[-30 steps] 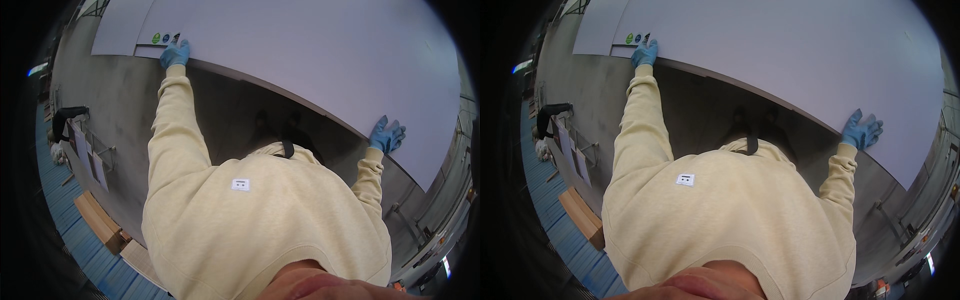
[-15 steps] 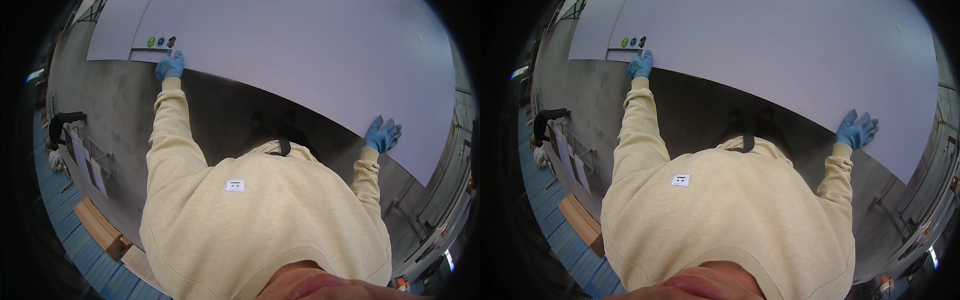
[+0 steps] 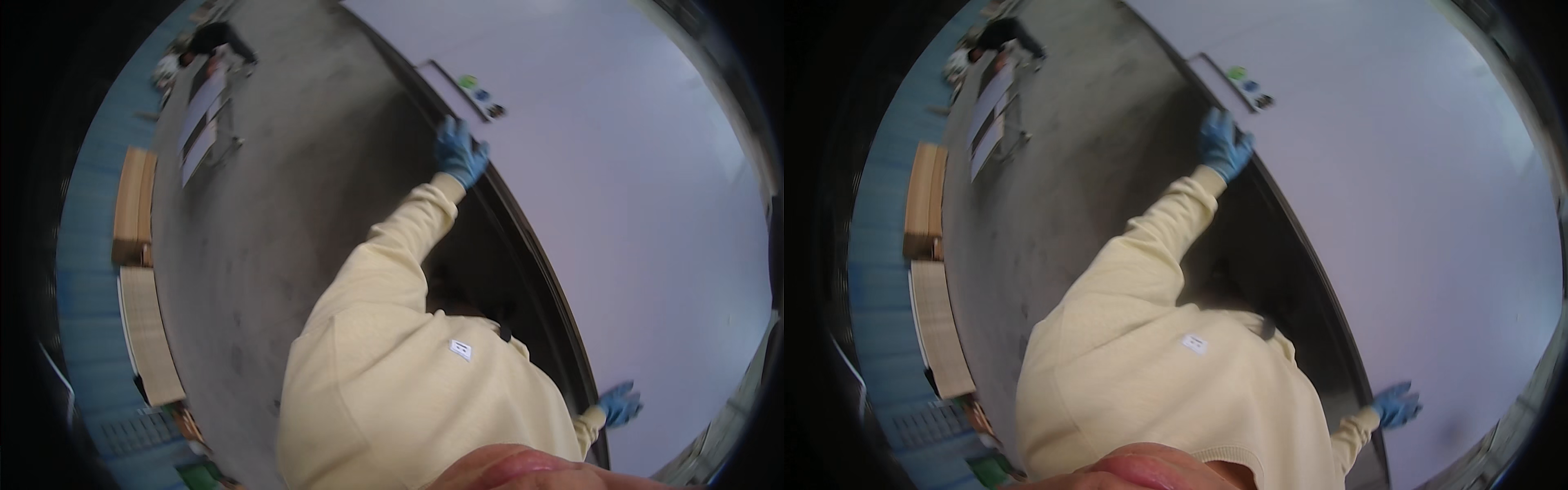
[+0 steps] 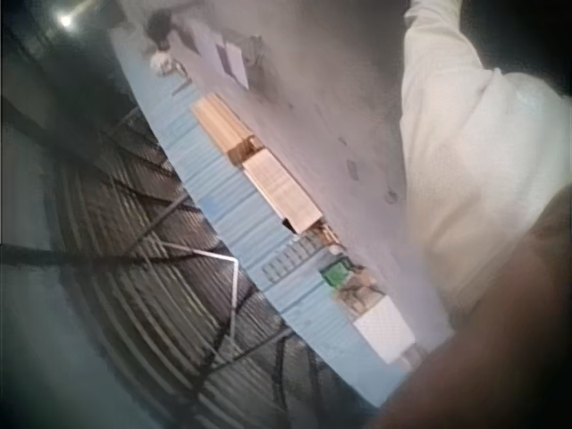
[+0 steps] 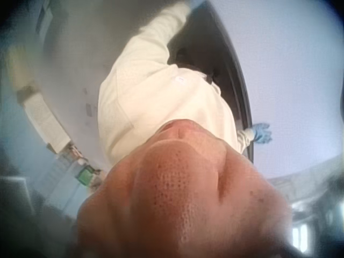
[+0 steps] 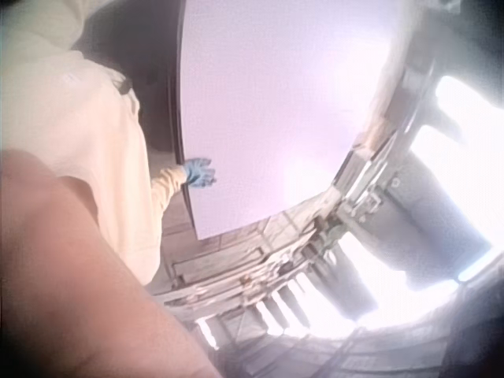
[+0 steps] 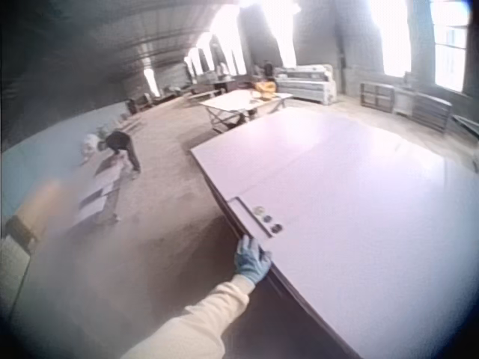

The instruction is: The person lifts and places large white panels onto a stack, then wipes smaller brown panels with a cloth and adds them to the stack. The person also picks up a cloth from the floor and uses it to wipe the panels before stacking.

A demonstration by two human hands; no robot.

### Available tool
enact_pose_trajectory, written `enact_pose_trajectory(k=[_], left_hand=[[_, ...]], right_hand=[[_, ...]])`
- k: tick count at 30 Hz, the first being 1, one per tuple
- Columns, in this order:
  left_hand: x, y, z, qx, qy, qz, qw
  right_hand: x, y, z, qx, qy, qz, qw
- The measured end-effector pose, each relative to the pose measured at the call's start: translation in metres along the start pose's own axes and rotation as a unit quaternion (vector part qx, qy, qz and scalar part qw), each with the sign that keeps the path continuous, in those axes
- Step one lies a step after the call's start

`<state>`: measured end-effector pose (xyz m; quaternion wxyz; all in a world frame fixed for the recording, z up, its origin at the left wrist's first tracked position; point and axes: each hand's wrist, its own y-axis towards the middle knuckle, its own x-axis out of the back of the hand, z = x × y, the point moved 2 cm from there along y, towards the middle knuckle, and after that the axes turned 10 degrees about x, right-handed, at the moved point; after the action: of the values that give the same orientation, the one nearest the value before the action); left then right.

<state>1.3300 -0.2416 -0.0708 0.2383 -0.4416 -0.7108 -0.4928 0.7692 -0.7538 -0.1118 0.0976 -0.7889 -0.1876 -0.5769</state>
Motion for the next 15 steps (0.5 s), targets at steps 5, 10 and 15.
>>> enact_pose_trajectory(k=[5,10,15], left_hand=[[0.038,-0.064,0.088,0.09,-0.036,0.189,0.977],[0.109,-0.147,0.231,0.205,-0.006,0.309,0.929],[0.164,-0.169,0.371,0.296,-0.014,0.407,0.864]], right_hand=[[0.024,0.001,0.035,-0.059,0.048,0.016,0.997],[0.105,-0.097,0.224,0.26,0.186,-0.339,0.885],[0.211,-0.264,0.443,0.503,0.376,-0.234,0.742]])
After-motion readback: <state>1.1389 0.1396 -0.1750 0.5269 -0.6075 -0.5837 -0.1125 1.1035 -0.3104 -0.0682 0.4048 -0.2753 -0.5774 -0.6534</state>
